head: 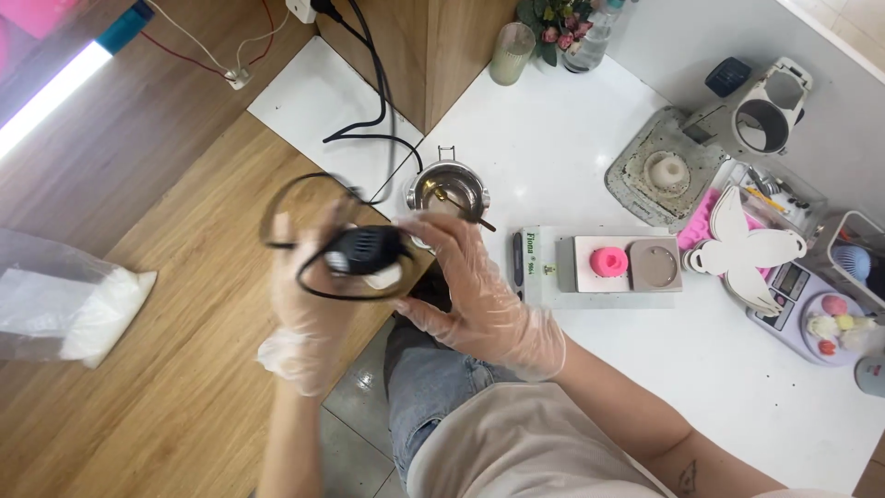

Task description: The recorder is melting wax in a small pot, stirring it, and using a heat gun on wax components as part of the candle-making process.

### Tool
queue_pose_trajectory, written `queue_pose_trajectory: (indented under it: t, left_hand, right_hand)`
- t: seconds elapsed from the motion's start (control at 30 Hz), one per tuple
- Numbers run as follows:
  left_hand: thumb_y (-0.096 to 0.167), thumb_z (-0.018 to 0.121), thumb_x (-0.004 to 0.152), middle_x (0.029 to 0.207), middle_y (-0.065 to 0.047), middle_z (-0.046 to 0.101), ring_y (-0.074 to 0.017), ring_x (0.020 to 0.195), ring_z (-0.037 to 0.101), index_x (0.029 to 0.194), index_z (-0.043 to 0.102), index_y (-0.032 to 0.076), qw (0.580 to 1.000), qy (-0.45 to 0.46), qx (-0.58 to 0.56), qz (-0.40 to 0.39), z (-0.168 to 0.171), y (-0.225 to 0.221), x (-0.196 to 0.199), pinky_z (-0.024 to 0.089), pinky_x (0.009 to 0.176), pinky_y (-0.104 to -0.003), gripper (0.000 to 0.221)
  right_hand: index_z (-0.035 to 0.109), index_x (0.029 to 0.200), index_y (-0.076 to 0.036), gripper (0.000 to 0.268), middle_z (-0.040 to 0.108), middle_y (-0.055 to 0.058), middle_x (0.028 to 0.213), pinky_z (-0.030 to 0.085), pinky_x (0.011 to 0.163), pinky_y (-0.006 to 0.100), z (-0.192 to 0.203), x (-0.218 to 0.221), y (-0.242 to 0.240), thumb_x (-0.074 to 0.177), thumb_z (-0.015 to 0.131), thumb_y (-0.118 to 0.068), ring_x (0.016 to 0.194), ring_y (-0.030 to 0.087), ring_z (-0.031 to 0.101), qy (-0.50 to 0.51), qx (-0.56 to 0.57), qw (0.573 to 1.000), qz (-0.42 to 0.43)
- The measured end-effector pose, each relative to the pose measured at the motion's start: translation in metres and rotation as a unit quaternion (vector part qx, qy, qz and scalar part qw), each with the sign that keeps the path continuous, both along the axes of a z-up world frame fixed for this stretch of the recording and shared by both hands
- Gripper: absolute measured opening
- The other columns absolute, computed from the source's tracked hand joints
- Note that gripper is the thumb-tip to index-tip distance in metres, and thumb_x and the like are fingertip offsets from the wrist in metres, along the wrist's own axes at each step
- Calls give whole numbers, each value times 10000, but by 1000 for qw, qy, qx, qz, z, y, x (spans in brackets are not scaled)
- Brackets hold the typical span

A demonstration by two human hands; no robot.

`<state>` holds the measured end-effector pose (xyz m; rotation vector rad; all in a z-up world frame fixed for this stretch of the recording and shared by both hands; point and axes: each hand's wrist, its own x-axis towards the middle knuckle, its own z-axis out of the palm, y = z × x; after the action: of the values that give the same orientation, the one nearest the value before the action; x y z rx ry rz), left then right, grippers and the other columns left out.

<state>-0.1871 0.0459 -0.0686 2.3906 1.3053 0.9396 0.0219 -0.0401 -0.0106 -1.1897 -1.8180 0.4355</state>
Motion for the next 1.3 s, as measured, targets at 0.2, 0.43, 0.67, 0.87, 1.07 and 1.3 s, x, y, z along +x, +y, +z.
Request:
queue_pose_trajectory:
  t: [0.2,0.43,0.67,0.87,1.07,1.3]
  left_hand:
    - [173,701,956,1106,-135,736,-285,893,743,1427,595,95,906,363,-109,188,-115,57,-127,482,1163,-444,489]
    - [244,612,1010,1213,-117,717,-304,1029,750,1383,592,83,808,524,-157,219,-264,117,-218,473,1122,-403,406]
    - [483,608,1006,1465,-224,529,-405,1127,671,1644,229,9,801,440,-253,318,-253,128,-169,463,1019,-500,880]
    - [295,646,911,1667,-293,283,-395,1022,697,1539,399,23,857,410,-190,249,-190,113,-109,570,734,-507,728]
    - [354,536,1024,1333,-144,654,-293,1112,685,1536,528,137,897,381,-222,25,-188,17,-73,548,954,-463,556]
    - [640,294,993,1552,-120,494,-235,1465,423,1546,385,92,578,-345,-734,-91,-181,-59,52,328,1182,-354,784]
  right_hand:
    - [386,1496,-33,627,535,185,1407,482,1094,417,-55,24,-35,985,667,-261,1213,293,583,-35,-125,991,40]
    - [404,1502,-107,623,637,82,1178,554,944,387,-74,53,-83,948,680,-182,1000,206,674,-18,-297,953,49]
    - [485,1449,-143,539,678,60,1083,581,880,361,-73,78,-104,937,644,-89,977,188,696,34,-388,921,-17]
    - [555,1374,-117,415,682,79,1063,600,844,350,-79,81,-109,965,625,-102,970,205,714,70,-388,916,-73]
    - [609,1318,-106,324,701,92,1086,613,848,339,-93,76,-103,1000,628,-161,973,221,728,111,-361,923,-69]
    - [657,1275,-108,277,721,92,1133,593,840,365,-94,73,-102,1009,632,-181,987,243,726,122,-318,938,-60]
